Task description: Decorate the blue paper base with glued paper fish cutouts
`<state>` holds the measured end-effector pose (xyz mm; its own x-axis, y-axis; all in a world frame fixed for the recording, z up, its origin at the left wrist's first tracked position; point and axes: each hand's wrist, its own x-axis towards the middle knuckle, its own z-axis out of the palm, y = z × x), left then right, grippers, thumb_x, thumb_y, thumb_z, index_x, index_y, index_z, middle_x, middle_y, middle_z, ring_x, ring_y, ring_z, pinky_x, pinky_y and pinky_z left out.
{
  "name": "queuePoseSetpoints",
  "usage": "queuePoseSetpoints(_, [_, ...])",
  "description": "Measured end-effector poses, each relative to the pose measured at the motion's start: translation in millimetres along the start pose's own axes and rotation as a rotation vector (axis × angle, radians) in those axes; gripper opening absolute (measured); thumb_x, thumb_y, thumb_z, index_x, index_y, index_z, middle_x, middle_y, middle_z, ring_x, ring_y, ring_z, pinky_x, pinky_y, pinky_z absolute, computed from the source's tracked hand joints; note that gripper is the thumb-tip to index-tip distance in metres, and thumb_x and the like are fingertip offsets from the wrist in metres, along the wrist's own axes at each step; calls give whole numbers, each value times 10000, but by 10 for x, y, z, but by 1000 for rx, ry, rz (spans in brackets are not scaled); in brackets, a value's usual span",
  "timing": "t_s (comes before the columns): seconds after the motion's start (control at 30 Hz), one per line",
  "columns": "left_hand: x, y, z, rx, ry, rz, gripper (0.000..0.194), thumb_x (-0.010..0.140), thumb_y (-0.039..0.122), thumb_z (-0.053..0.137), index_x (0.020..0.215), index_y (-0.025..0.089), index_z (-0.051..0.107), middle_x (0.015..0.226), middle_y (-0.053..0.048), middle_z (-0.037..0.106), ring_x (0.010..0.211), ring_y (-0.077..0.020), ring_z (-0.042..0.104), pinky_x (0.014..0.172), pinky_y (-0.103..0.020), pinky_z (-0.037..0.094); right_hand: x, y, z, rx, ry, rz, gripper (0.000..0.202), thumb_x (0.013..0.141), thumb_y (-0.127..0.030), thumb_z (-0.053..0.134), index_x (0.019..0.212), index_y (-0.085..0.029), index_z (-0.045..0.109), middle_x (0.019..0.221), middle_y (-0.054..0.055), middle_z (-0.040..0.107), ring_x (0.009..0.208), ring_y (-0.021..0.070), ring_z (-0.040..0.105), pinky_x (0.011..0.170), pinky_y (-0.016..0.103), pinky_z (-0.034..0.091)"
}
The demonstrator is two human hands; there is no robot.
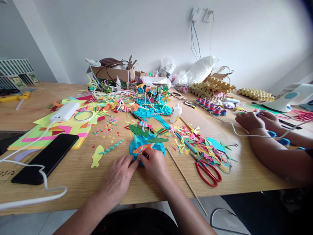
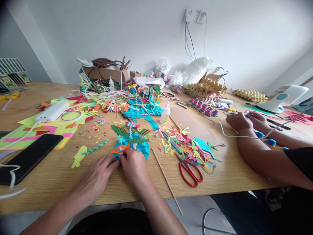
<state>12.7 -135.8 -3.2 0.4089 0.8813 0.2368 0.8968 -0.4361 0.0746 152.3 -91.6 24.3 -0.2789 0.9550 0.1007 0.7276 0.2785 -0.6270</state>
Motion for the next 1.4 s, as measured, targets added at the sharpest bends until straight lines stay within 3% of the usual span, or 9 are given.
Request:
queuePoseSetpoints(0.6, [-3, 12, -19, 18, -48, 1, 339, 837, 95, 411, 1125, 177, 570, 1014, -85, 620, 945, -241, 562, 779, -396, 494, 5, 25, 53, -63, 18, 15, 140, 772, -211, 567, 680, -156, 657, 650, 28, 662, 545, 113, 518, 495, 218, 273])
queuePoseSetpoints(0.9, [-137, -67, -62, -36, 42, 89, 454, 785, -4, 369, 1160, 190, 536, 1054, -72, 615, 952, -208, 570, 810, -378, 518, 4, 64, 59, -63, 51, 22, 123, 758, -222, 579, 697, -147, 655, 669, 50, 672, 569, 131, 546, 510, 222, 290])
queuePoseSetpoints(1.2, [-180, -192, -74, -101, 80, 63, 450, 762, -8, 351, 1094, 208, 564, 1028, -60, 599, 964, -189, 569, 856, -341, 498, -65, 48, 13, 55, 49, 8, 170, 754, -155, 575, 891, -175, 673, 742, 26, 686, 609, 131, 569, 556, 212, 338])
queuePoseSetpoints(1.4, [-128, -237, -232, -54, 94, 53, 400, 807, 53, 311, 1057, 182, 595, 1020, -86, 614, 917, -200, 596, 788, -323, 518, -110, 36, -78, 77, 43, 61, 113, 749, -148, 594, 834, -151, 668, 718, 25, 681, 593, 129, 561, 527, 210, 326])
